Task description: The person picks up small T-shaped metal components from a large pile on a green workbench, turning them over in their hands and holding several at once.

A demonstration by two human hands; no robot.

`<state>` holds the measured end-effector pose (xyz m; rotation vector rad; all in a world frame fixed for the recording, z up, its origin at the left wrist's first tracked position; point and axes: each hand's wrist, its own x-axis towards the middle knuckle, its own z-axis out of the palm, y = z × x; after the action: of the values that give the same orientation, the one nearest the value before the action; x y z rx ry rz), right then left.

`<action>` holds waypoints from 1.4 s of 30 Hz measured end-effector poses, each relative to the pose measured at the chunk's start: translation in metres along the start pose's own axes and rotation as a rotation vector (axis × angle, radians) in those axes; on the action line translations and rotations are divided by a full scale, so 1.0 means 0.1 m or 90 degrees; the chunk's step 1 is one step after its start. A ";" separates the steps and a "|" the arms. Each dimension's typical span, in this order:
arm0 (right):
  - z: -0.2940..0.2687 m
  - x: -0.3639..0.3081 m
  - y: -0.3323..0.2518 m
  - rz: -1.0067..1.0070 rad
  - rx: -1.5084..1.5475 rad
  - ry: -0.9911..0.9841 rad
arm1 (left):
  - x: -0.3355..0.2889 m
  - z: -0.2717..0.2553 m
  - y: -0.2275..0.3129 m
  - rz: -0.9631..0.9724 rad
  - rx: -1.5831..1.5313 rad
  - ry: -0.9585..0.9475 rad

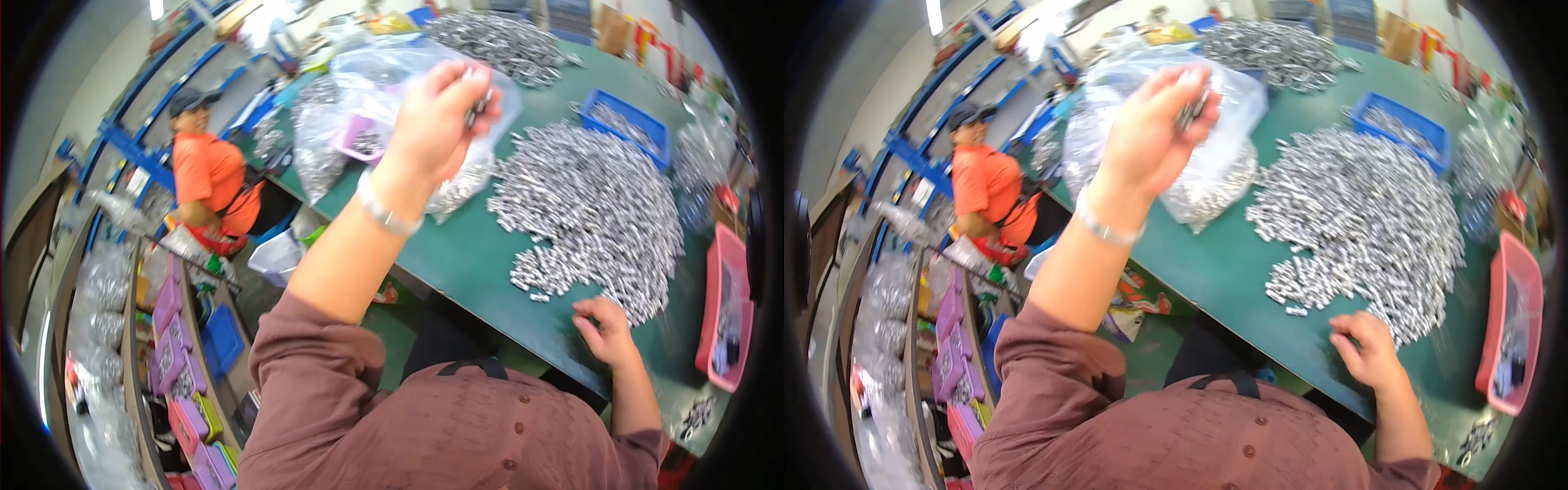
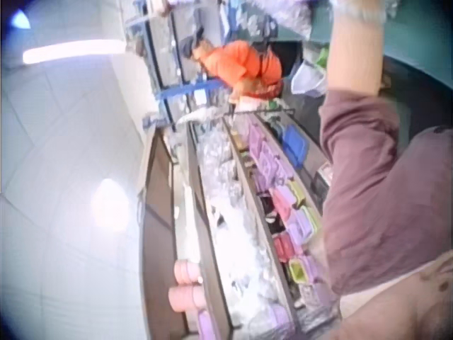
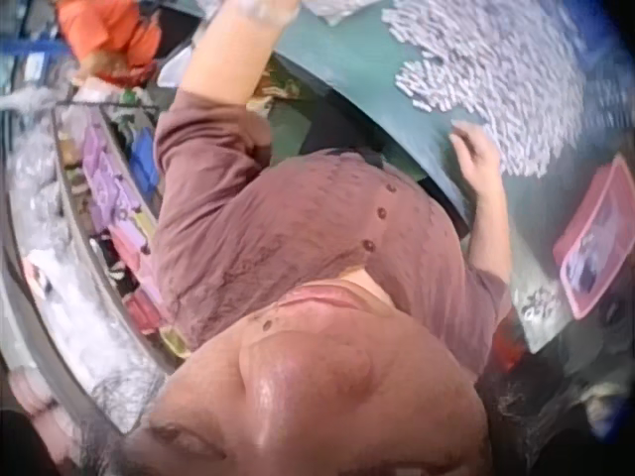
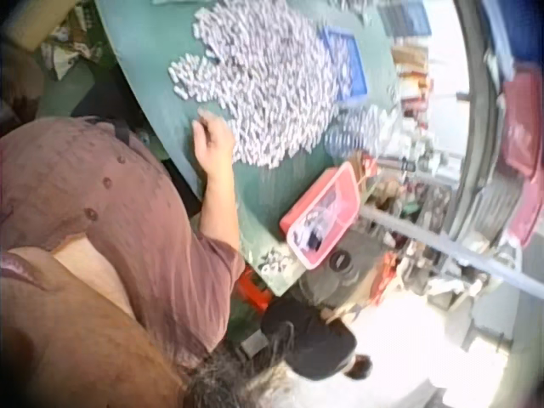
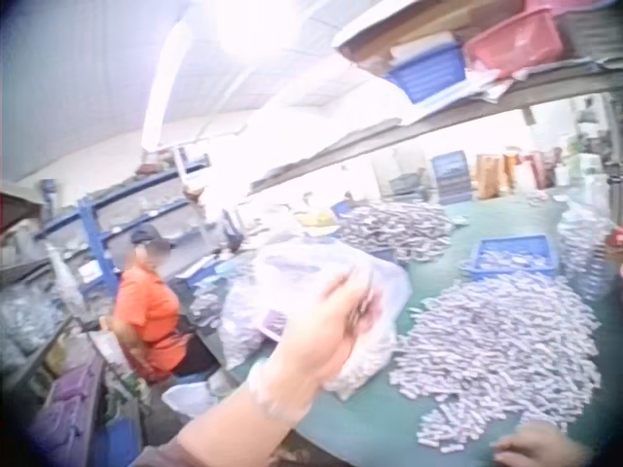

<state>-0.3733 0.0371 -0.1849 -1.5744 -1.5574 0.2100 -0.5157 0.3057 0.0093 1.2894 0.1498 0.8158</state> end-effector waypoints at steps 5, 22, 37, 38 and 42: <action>0.07 -0.01 -0.02 0.013 0.048 -0.006 | 0.61 -0.39 0.26 0.094 0.754 0.196; 0.09 0.03 0.00 0.062 0.052 -0.014 | -1.23 -0.61 -0.79 0.294 0.751 -0.018; 0.11 0.01 0.05 0.063 0.059 -0.017 | -1.56 -0.41 -1.72 0.233 0.630 0.046; 0.10 0.01 0.04 0.065 0.061 -0.016 | -1.56 -0.42 -1.73 0.232 0.631 0.045; 0.08 0.04 -0.01 0.047 0.040 -0.026 | -1.55 -0.42 -1.74 0.241 0.650 0.033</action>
<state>-0.3788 0.0439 -0.1871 -1.5887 -1.5107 0.3295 -0.5704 0.2359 -0.2101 2.3020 0.4042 1.1538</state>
